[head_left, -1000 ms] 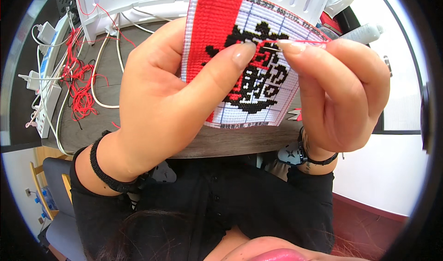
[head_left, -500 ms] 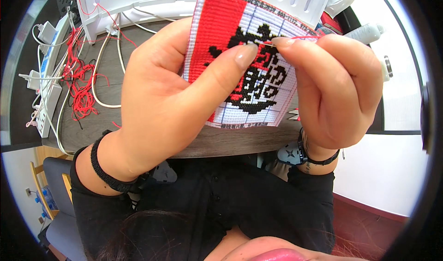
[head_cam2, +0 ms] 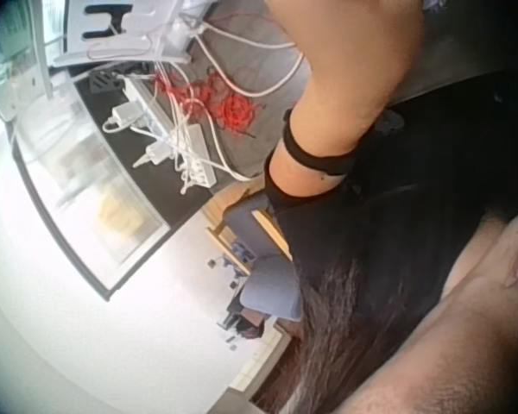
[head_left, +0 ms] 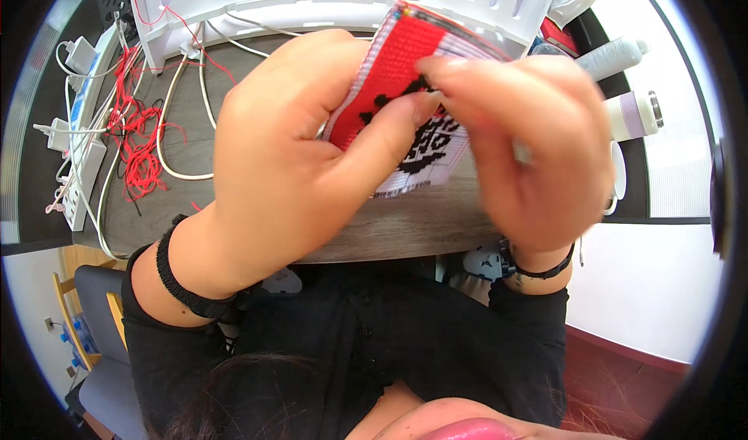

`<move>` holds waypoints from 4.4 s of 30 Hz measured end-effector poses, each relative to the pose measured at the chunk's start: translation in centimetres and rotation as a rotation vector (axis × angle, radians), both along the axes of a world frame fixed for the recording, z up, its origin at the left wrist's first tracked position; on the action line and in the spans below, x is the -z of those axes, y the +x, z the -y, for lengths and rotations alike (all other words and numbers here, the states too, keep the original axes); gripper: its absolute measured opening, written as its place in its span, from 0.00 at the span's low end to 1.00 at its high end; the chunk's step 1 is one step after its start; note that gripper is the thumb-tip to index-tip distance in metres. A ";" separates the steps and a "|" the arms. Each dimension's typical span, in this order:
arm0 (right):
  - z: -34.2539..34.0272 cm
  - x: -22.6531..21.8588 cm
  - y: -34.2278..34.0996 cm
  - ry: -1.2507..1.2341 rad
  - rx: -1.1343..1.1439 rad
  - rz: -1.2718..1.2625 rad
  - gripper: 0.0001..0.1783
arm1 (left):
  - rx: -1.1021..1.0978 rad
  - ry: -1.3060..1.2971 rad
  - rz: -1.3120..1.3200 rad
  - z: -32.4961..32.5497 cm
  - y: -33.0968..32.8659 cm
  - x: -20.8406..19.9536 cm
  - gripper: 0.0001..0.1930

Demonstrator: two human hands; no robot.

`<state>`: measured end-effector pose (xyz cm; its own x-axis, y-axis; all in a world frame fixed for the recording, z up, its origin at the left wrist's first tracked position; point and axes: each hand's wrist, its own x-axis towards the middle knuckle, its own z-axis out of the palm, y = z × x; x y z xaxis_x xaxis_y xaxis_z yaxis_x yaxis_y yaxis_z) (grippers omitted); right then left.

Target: The recorder is cross-stitching a red, black, and white design on a small piece of Aida cloth using a needle and red thread.

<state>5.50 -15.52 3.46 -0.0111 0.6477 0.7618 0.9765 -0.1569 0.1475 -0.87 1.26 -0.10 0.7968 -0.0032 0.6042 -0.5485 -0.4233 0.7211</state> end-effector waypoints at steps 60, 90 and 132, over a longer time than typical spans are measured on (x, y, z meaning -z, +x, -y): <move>-0.4 2.1 1.7 0.228 -0.076 -0.708 0.09 | 0.407 -0.848 -0.334 0.8 0.0 -0.3 0.10; 0.3 2.7 2.2 0.215 -0.212 -0.854 0.11 | 0.462 -0.914 -0.415 0.6 -0.2 -0.6 0.11; -0.2 1.8 1.1 0.233 -0.084 -0.725 0.07 | 0.427 -0.903 -0.409 0.6 -0.3 -0.6 0.11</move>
